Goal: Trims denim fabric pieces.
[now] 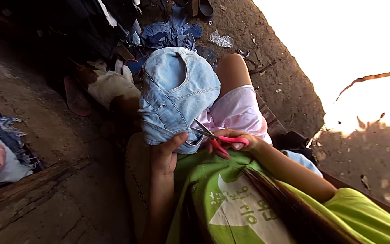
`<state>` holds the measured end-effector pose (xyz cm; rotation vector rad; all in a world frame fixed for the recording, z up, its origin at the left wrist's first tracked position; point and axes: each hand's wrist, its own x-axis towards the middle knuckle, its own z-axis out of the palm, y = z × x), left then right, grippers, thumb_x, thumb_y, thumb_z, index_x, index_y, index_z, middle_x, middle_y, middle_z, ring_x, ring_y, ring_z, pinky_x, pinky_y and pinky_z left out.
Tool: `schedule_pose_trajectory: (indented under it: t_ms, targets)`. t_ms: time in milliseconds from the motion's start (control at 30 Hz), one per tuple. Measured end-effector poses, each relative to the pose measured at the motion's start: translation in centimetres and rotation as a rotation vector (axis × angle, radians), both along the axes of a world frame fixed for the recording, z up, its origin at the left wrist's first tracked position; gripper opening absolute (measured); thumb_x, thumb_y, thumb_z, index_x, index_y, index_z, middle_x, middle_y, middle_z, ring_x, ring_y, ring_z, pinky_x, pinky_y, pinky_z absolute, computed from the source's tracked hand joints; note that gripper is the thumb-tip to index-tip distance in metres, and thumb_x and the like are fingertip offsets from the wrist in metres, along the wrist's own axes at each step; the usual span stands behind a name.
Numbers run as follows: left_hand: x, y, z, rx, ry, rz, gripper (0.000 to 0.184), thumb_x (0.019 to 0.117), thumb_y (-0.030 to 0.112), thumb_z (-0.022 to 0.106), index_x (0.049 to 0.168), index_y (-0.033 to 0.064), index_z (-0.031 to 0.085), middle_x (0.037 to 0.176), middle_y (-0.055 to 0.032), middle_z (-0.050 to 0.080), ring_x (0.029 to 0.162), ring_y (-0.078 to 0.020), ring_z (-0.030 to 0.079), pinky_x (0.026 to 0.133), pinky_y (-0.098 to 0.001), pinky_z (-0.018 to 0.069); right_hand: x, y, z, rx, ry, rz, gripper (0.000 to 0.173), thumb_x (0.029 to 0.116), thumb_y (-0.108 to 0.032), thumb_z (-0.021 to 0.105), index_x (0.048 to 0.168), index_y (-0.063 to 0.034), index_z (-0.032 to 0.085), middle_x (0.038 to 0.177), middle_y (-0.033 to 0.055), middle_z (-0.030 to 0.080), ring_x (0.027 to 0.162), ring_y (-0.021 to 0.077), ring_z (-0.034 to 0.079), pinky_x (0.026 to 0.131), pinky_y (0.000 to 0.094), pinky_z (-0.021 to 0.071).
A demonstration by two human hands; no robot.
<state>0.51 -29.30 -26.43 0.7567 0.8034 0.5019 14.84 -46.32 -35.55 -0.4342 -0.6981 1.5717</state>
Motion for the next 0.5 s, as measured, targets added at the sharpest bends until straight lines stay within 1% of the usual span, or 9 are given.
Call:
schedule_pose_trajectory:
  t_ms: [100, 133, 167, 233, 367, 433, 500]
  targets:
    - [-0.4, 0.3, -0.2, 0.014, 0.038, -0.027, 0.053, 0.0597, 0.000, 0.087, 0.108, 0.0122, 0.069, 0.095, -0.0011, 0.076, 0.089, -0.0103, 0.074, 0.081, -0.0307, 0.0628, 0.6, -0.3, -0.1, 0.011, -0.035, 0.018, 0.057, 0.0943, -0.059, 0.062, 0.122, -0.0090, 0.065, 0.085, -0.0103, 0.067, 0.072, -0.0056, 0.061, 0.064, 0.0114, 0.0487]
    - [-0.4, 0.5, -0.2, 0.035, 0.074, -0.033, 0.054, 0.0608, 0.002, 0.087, 0.109, 0.0135, 0.067, 0.096, 0.0006, 0.076, 0.089, -0.0090, 0.073, 0.081, -0.0298, 0.0625, 0.8, -0.2, -0.1, 0.014, -0.050, 0.017, 0.056, 0.0946, -0.058, 0.063, 0.123, -0.0093, 0.064, 0.086, -0.0105, 0.067, 0.072, -0.0061, 0.060, 0.064, 0.0111, 0.0483]
    - [-0.4, 0.6, -0.2, 0.060, 0.125, -0.037, 0.053, 0.0632, 0.003, 0.086, 0.111, 0.0147, 0.066, 0.096, 0.0029, 0.075, 0.090, -0.0073, 0.072, 0.080, -0.0284, 0.0621, 1.0, 0.0, 0.0, 0.011, -0.062, 0.014, 0.055, 0.0951, -0.057, 0.063, 0.123, -0.0094, 0.064, 0.087, -0.0105, 0.067, 0.073, -0.0060, 0.060, 0.065, 0.0114, 0.0487]
    - [-0.3, 0.7, -0.3, 0.093, 0.195, -0.027, 0.048, 0.0697, 0.002, 0.081, 0.113, 0.0148, 0.064, 0.097, 0.0043, 0.074, 0.091, -0.0067, 0.071, 0.081, -0.0278, 0.0615, 1.1, 0.2, 0.4, -0.002, -0.097, -0.005, 0.053, 0.0955, -0.056, 0.063, 0.122, -0.0099, 0.064, 0.087, -0.0107, 0.067, 0.073, -0.0053, 0.061, 0.065, 0.0123, 0.0494]
    - [0.1, 0.1, -0.7, 0.080, 0.195, 0.019, 0.037, 0.0826, -0.002, 0.070, 0.116, 0.0131, 0.063, 0.100, 0.0026, 0.074, 0.093, -0.0086, 0.071, 0.084, -0.0299, 0.0613, 1.5, -0.1, 0.9, -0.028, -0.254, -0.038, 0.053, 0.0976, -0.052, 0.061, 0.125, -0.0071, 0.061, 0.085, -0.0122, 0.064, 0.073, -0.0073, 0.058, 0.064, 0.0108, 0.0478]
    - [0.4, -0.4, -0.3, 0.051, 0.207, 0.049, 0.029, 0.0879, -0.003, 0.062, 0.113, 0.0126, 0.063, 0.097, 0.0019, 0.074, 0.090, -0.0088, 0.072, 0.082, -0.0300, 0.0621, 1.6, -0.4, 1.3, -0.055, -0.345, -0.045, 0.050, 0.0976, -0.047, 0.061, 0.125, -0.0055, 0.061, 0.083, -0.0131, 0.063, 0.072, -0.0083, 0.057, 0.063, 0.0105, 0.0472]
    - [0.7, -0.8, 0.4, 0.035, 0.257, 0.086, 0.025, 0.0921, -0.002, 0.054, 0.111, 0.0138, 0.061, 0.094, 0.0026, 0.073, 0.087, -0.0078, 0.072, 0.080, -0.0291, 0.0619, 1.8, -0.6, 1.8, -0.073, -0.409, -0.030, 0.048, 0.0963, -0.044, 0.063, 0.124, -0.0041, 0.060, 0.083, -0.0131, 0.062, 0.071, -0.0092, 0.055, 0.063, 0.0101, 0.0455]
